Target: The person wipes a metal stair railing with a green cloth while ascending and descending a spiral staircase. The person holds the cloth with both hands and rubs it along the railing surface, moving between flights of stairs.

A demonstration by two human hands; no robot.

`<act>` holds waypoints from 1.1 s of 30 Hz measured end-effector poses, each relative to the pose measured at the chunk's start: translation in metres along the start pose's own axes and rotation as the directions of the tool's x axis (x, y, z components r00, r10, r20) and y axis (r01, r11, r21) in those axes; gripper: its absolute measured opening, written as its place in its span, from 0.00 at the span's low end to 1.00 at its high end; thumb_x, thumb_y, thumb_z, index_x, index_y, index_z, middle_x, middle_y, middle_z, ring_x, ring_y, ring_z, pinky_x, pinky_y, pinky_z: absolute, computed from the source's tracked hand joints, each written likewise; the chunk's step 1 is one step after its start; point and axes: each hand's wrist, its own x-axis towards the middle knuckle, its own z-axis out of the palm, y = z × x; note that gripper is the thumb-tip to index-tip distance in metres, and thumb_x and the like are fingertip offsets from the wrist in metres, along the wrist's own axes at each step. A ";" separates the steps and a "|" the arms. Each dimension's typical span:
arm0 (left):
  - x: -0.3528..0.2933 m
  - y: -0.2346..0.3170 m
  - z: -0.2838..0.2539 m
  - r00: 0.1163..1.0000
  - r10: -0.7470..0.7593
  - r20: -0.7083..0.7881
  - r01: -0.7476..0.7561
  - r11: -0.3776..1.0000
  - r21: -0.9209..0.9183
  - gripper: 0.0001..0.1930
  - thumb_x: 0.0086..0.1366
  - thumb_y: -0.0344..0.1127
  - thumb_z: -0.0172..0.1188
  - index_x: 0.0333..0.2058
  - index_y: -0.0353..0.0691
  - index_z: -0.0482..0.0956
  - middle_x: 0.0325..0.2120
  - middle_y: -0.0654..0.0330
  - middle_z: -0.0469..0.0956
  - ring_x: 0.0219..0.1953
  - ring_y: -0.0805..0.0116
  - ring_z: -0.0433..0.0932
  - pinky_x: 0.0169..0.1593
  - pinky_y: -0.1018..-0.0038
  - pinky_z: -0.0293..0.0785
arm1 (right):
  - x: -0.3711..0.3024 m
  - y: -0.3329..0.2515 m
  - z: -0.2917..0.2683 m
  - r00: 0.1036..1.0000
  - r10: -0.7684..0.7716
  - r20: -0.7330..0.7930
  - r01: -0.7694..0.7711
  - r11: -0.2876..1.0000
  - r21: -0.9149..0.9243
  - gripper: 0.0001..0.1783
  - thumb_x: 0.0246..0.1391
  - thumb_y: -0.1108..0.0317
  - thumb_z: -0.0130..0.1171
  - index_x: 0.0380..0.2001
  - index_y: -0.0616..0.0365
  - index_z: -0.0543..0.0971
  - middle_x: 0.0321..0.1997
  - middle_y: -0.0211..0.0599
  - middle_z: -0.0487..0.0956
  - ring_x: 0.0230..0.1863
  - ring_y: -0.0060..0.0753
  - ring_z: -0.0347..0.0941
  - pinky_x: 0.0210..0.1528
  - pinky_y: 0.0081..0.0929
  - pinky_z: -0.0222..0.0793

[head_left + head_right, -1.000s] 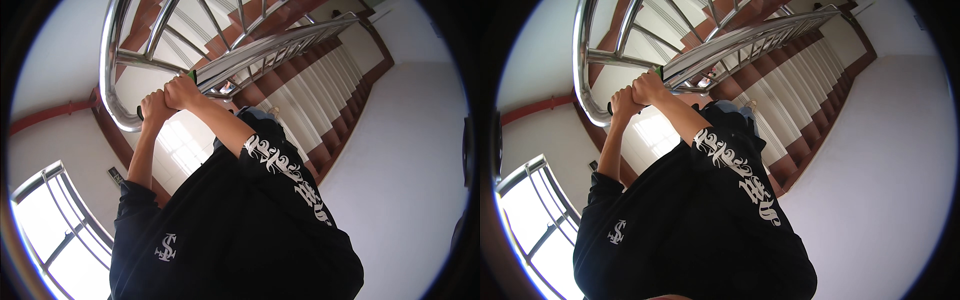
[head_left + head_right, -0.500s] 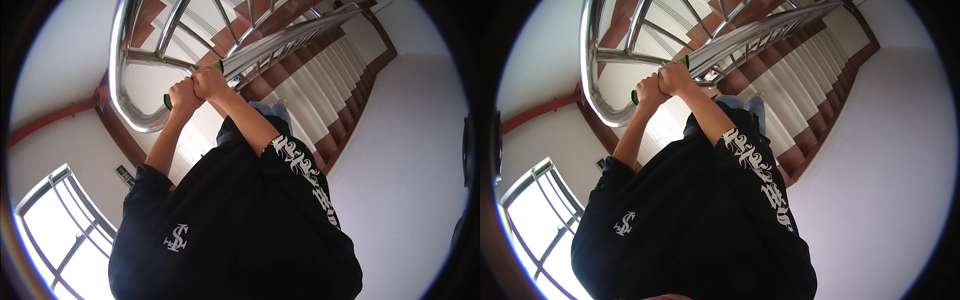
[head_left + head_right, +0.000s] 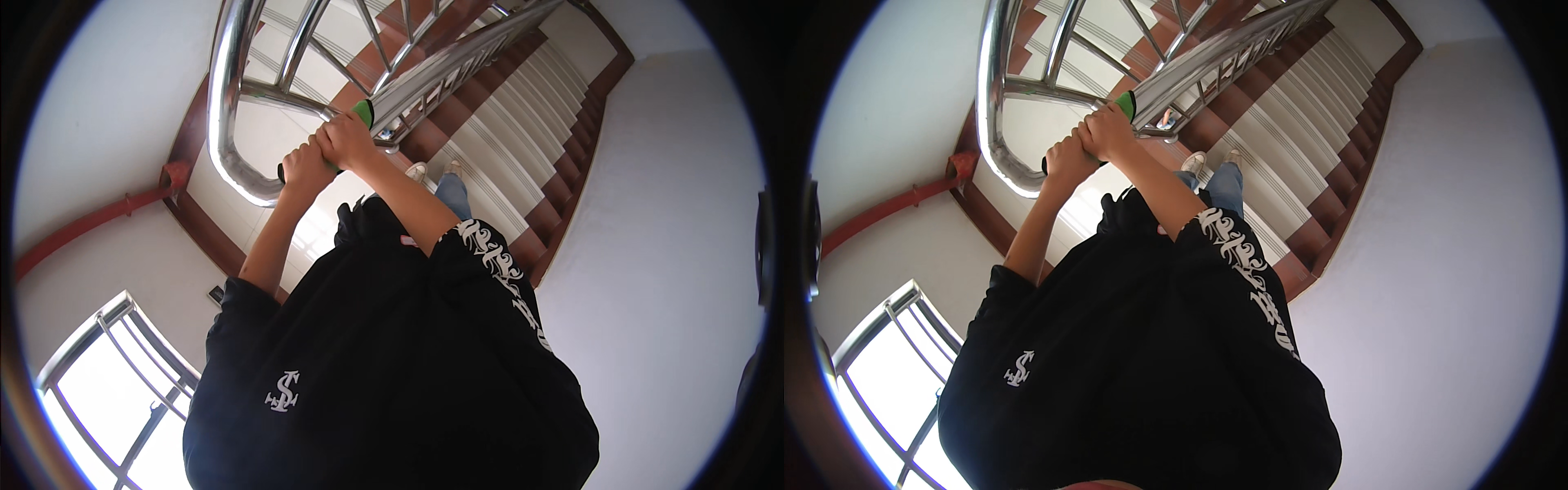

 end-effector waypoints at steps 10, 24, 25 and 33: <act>-0.052 -0.037 -0.013 0.971 0.203 -0.125 -0.176 0.965 0.194 0.16 0.49 0.34 0.67 0.34 0.40 0.72 0.27 0.56 0.78 0.34 0.56 0.81 0.44 0.64 0.74 | -0.018 -0.044 0.000 0.990 -0.140 -0.032 0.143 0.983 0.117 0.13 0.57 0.63 0.52 0.26 0.58 0.81 0.29 0.39 0.81 0.36 0.44 0.76 0.51 0.39 0.64; 0.030 0.050 0.008 0.994 0.075 0.083 -0.088 0.983 0.163 0.22 0.55 0.38 0.71 0.47 0.38 0.76 0.38 0.60 0.82 0.44 0.64 0.84 0.43 0.70 0.76 | -0.004 0.056 -0.028 0.984 -0.144 -0.103 0.149 0.988 0.040 0.12 0.57 0.65 0.48 0.26 0.55 0.79 0.28 0.42 0.81 0.37 0.48 0.77 0.50 0.43 0.68; 0.031 0.056 0.000 0.991 0.071 0.111 -0.087 0.986 0.144 0.21 0.55 0.38 0.70 0.47 0.39 0.77 0.38 0.60 0.82 0.44 0.64 0.84 0.43 0.69 0.77 | -0.006 0.063 -0.026 0.983 -0.154 -0.098 0.157 0.987 0.021 0.12 0.57 0.65 0.48 0.26 0.55 0.78 0.28 0.42 0.80 0.37 0.49 0.77 0.50 0.43 0.68; 0.073 0.084 0.059 0.998 -0.056 -0.010 0.056 0.998 -0.012 0.16 0.60 0.38 0.64 0.46 0.43 0.80 0.43 0.60 0.82 0.47 0.61 0.83 0.44 0.64 0.78 | -0.002 0.093 -0.031 0.980 -0.197 -0.004 0.197 0.979 -0.048 0.15 0.63 0.61 0.48 0.29 0.54 0.80 0.32 0.43 0.82 0.38 0.51 0.77 0.49 0.45 0.68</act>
